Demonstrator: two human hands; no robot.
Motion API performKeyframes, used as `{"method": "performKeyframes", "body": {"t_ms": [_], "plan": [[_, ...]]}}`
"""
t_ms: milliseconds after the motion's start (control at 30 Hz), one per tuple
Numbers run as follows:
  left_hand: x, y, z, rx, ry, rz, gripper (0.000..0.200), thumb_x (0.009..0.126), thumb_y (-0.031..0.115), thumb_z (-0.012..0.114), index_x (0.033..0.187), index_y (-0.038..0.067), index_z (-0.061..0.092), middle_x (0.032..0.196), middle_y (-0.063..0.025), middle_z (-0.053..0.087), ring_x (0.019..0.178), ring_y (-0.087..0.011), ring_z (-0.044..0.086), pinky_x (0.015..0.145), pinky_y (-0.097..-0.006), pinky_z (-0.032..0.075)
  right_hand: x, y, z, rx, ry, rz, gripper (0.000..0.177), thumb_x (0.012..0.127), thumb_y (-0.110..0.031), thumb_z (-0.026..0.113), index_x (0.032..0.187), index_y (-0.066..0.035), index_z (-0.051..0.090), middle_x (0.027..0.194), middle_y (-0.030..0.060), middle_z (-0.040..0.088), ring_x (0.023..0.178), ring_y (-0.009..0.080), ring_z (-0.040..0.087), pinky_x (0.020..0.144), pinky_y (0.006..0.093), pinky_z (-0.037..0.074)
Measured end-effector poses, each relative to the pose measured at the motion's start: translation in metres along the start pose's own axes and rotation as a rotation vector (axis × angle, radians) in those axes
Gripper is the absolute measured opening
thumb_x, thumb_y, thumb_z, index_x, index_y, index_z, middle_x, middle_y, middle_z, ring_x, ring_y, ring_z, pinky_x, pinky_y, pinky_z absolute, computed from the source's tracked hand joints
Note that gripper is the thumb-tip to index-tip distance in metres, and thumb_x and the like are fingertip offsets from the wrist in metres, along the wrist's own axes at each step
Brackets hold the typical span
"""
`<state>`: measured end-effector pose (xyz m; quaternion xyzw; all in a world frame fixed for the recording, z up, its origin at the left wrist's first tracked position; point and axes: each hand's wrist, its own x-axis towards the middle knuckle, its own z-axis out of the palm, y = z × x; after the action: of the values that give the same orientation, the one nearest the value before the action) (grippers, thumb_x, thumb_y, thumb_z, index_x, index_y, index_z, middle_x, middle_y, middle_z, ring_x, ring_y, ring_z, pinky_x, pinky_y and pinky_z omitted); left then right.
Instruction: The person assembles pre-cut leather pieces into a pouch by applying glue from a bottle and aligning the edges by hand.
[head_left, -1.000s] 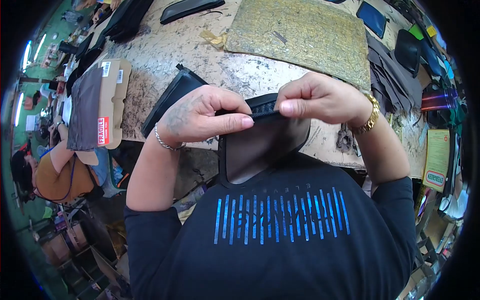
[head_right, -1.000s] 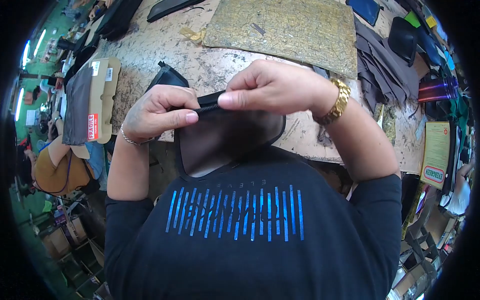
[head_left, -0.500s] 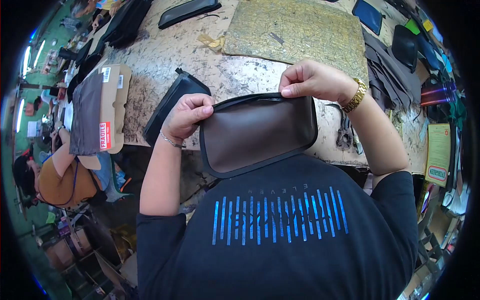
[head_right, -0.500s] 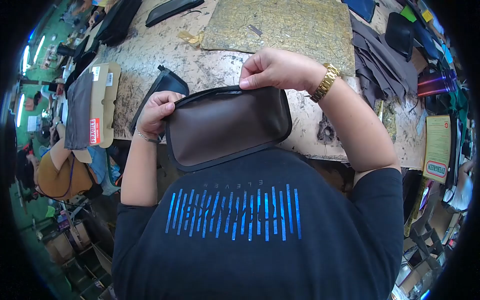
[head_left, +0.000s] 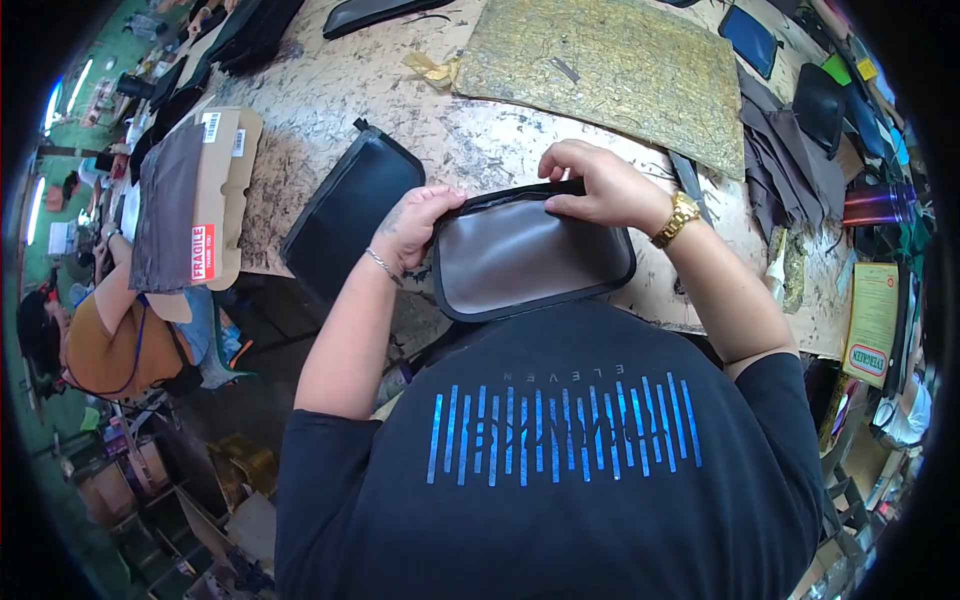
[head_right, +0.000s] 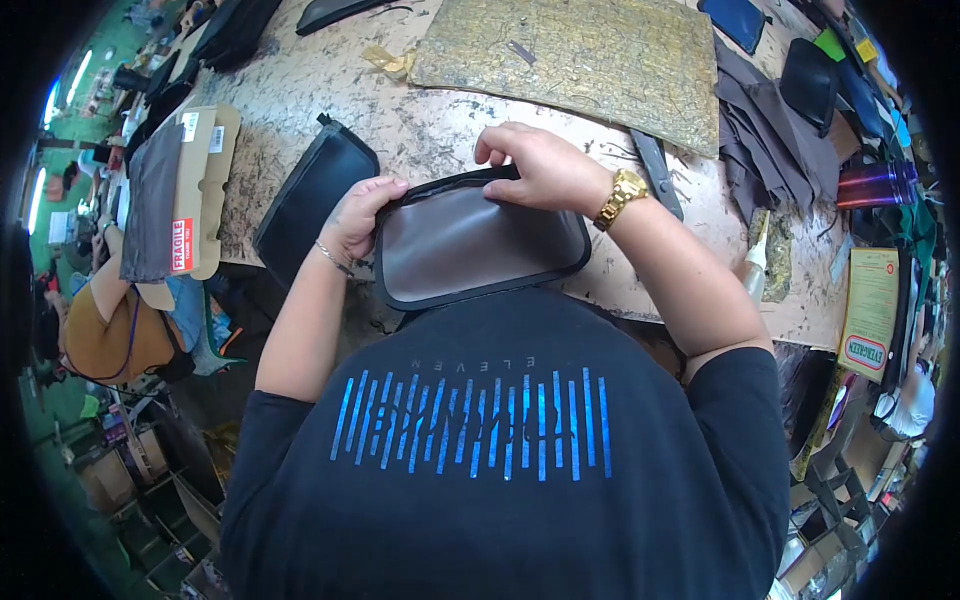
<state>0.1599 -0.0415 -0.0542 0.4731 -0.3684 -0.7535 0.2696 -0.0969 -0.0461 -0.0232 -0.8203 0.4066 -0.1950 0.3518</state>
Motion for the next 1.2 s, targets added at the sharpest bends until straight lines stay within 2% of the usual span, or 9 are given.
{"method": "performKeyframes", "body": {"t_ms": [267,367,433,667,733,867,933,1100,1200], "plan": [[-0.005,-0.001,0.003,-0.062,0.017,0.014,0.018,0.083,0.020,0.056,0.084,0.003,0.060,0.075,-0.0006,0.060,0.064,-0.0055,0.053,0.058,-0.0200,0.045,0.019,-0.008,0.016,-0.201,0.050,-0.372,0.009,0.074,-0.007,0.059,0.081,-0.004,0.055,0.080,0.0098,0.052,0.075,0.0274,0.053,0.067,0.0337,0.044],[-0.009,0.002,0.009,0.018,0.013,-0.027,0.018,0.081,0.021,0.060,0.084,0.004,0.060,0.075,0.0002,0.059,0.063,-0.0049,0.052,0.058,-0.0197,0.044,0.022,-0.008,0.023,-0.339,0.025,-0.347,0.007,0.075,-0.009,0.056,0.078,-0.003,0.054,0.077,0.0109,0.052,0.073,0.0282,0.053,0.066,0.0347,0.044],[-0.010,0.004,0.013,0.350,-0.052,0.137,0.014,0.080,0.015,0.060,0.087,0.003,0.058,0.078,0.0005,0.059,0.065,-0.0054,0.055,0.060,-0.0183,0.045,0.022,-0.010,0.028,-0.228,0.163,-0.217,0.007,0.076,-0.009,0.055,0.077,-0.003,0.053,0.074,0.0116,0.052,0.070,0.0285,0.053,0.064,0.0349,0.044],[-0.008,0.001,0.000,0.122,-0.164,0.077,0.018,0.081,0.020,0.060,0.086,0.003,0.060,0.077,0.0002,0.059,0.068,-0.0051,0.053,0.064,-0.0191,0.043,0.015,-0.013,0.020,-0.065,0.091,-0.129,0.010,0.081,-0.011,0.053,0.084,-0.002,0.053,0.080,0.0127,0.056,0.073,0.0260,0.056,0.066,0.0303,0.045],[-0.013,0.005,0.003,-0.099,-0.171,0.053,0.021,0.084,0.022,0.056,0.087,0.002,0.060,0.079,-0.0010,0.060,0.069,-0.0062,0.054,0.065,-0.0200,0.044,0.011,-0.014,0.015,0.071,-0.027,-0.065,0.013,0.084,-0.014,0.051,0.088,-0.002,0.054,0.082,0.0083,0.058,0.076,0.0182,0.056,0.070,0.0271,0.044],[-0.010,0.006,-0.001,0.064,-0.088,-0.013,0.029,0.087,0.026,0.049,0.089,-0.001,0.059,0.084,-0.0044,0.061,0.073,-0.0098,0.057,0.070,-0.0229,0.046,0.016,-0.005,0.018,0.477,0.054,-0.003,0.017,0.086,-0.016,0.051,0.095,-0.002,0.055,0.080,0.0016,0.057,0.079,0.0105,0.052,0.074,0.0243,0.041],[-0.013,0.011,0.005,0.029,-0.097,-0.001,0.026,0.086,0.024,0.051,0.088,0.000,0.059,0.082,-0.0033,0.061,0.072,-0.0088,0.056,0.069,-0.0220,0.045,0.020,-0.008,0.012,0.578,-0.028,0.190,0.021,0.087,-0.017,0.050,0.099,-0.002,0.058,0.083,0.0009,0.059,0.079,0.0089,0.052,0.076,0.0233,0.041],[-0.023,0.015,0.010,0.248,-0.099,0.158,0.016,0.079,0.017,0.062,0.083,0.002,0.058,0.075,0.0007,0.058,0.068,-0.0048,0.052,0.065,-0.0192,0.042,0.024,-0.010,0.003,0.534,-0.261,0.332,0.030,0.072,-0.020,0.069,0.096,-0.003,0.061,0.078,-0.0006,0.056,0.069,0.0052,0.047,0.062,0.0201,0.038],[-0.032,0.019,0.015,0.472,-0.004,0.127,0.019,0.071,0.014,0.069,0.081,0.004,0.057,0.074,0.0027,0.055,0.069,-0.0033,0.048,0.063,-0.0186,0.040,0.022,-0.010,0.006,0.513,-0.273,0.248,0.035,0.070,-0.008,0.069,0.102,-0.002,0.056,0.082,-0.0003,0.057,0.075,0.0070,0.050,0.069,0.0199,0.042]]}}
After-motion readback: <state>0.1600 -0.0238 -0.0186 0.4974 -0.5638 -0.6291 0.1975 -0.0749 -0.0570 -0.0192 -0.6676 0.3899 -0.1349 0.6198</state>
